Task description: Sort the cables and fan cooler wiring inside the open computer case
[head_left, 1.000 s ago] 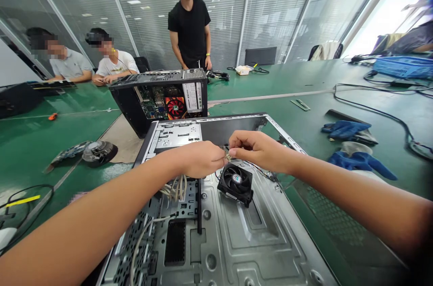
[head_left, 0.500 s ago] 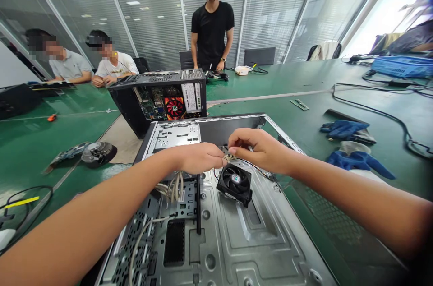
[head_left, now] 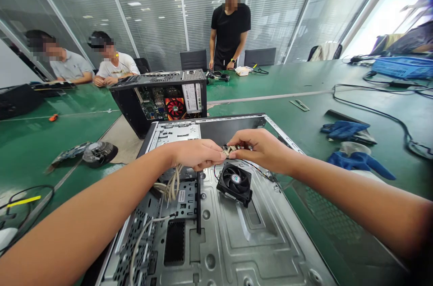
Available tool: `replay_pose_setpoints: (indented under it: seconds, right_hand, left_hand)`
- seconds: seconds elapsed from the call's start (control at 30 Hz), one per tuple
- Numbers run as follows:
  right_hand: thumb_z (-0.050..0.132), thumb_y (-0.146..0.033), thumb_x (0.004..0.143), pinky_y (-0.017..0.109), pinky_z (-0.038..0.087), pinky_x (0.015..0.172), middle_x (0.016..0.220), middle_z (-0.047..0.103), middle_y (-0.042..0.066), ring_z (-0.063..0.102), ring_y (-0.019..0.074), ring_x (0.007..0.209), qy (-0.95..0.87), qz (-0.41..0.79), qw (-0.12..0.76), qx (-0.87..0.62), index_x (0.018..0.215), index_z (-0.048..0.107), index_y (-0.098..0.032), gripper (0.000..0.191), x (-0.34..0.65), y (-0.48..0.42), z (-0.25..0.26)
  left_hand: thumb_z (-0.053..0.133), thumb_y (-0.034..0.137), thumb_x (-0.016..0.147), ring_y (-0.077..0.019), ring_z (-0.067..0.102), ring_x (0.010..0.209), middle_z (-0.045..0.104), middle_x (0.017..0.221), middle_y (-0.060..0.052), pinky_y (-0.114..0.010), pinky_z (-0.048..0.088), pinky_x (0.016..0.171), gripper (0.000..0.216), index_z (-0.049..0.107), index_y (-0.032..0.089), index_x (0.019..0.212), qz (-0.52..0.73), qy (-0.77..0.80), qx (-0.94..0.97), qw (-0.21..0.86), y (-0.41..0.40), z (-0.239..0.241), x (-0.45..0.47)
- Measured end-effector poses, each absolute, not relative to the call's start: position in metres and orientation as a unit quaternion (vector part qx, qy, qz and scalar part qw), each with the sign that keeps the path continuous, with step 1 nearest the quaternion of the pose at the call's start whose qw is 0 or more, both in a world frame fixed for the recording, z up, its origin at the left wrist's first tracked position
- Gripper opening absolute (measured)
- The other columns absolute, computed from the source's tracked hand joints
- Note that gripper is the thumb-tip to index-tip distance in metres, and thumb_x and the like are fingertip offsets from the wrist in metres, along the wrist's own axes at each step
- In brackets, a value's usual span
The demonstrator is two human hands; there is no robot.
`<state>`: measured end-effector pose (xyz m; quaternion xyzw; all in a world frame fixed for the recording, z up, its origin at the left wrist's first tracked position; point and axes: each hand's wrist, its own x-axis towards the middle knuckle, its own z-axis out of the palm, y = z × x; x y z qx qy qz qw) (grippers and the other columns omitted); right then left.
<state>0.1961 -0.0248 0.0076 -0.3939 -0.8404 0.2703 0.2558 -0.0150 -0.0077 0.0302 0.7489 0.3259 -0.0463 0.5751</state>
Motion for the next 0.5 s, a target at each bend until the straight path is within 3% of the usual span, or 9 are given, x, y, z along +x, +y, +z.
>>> replay_pose_setpoints:
  seconds: [0.13, 0.33, 0.5]
  right_hand:
    - [0.057, -0.043, 0.084, 0.024, 0.031, 0.056, 0.065, 0.052, -0.002, 0.041, 0.0100, 0.059, -0.834, 0.294, 0.233, -0.404, 0.084, 0.065, -0.017, 0.027, 0.1962, -0.0226, 0.0068]
    - [0.053, -0.044, 0.086, 0.024, 0.028, 0.055, 0.062, 0.048, -0.003, 0.038, 0.0099, 0.058, -0.838, 0.290, 0.211, -0.412, 0.083, 0.064, -0.017, 0.029, 0.1957, -0.0201, 0.0034]
    - [0.059, -0.038, 0.083, 0.025, 0.029, 0.056, 0.063, 0.051, -0.003, 0.040, 0.0101, 0.058, -0.855, 0.251, 0.195, -0.410, 0.080, 0.061, -0.018, 0.021, 0.1954, -0.0213, 0.0023]
  left_hand:
    - [0.039, 0.038, 0.089, -0.0103, 0.035, 0.049, 0.034, 0.056, 0.005, -0.026, 0.031, 0.047, 0.026, 0.037, 0.021, 0.069, -0.044, 0.329, 0.815, 0.475, -0.0081, 0.0302, -0.0152]
    - [0.034, 0.035, 0.090, -0.0118, 0.040, 0.059, 0.042, 0.063, 0.003, -0.026, 0.032, 0.055, 0.029, 0.043, 0.019, 0.068, -0.033, 0.320, 0.907, 0.271, -0.0085, 0.0310, -0.0123]
    - [0.035, 0.033, 0.091, -0.0128, 0.045, 0.062, 0.050, 0.068, 0.001, -0.026, 0.033, 0.058, 0.026, 0.048, 0.018, 0.074, -0.054, 0.315, 0.924, 0.209, -0.0086, 0.0284, -0.0107]
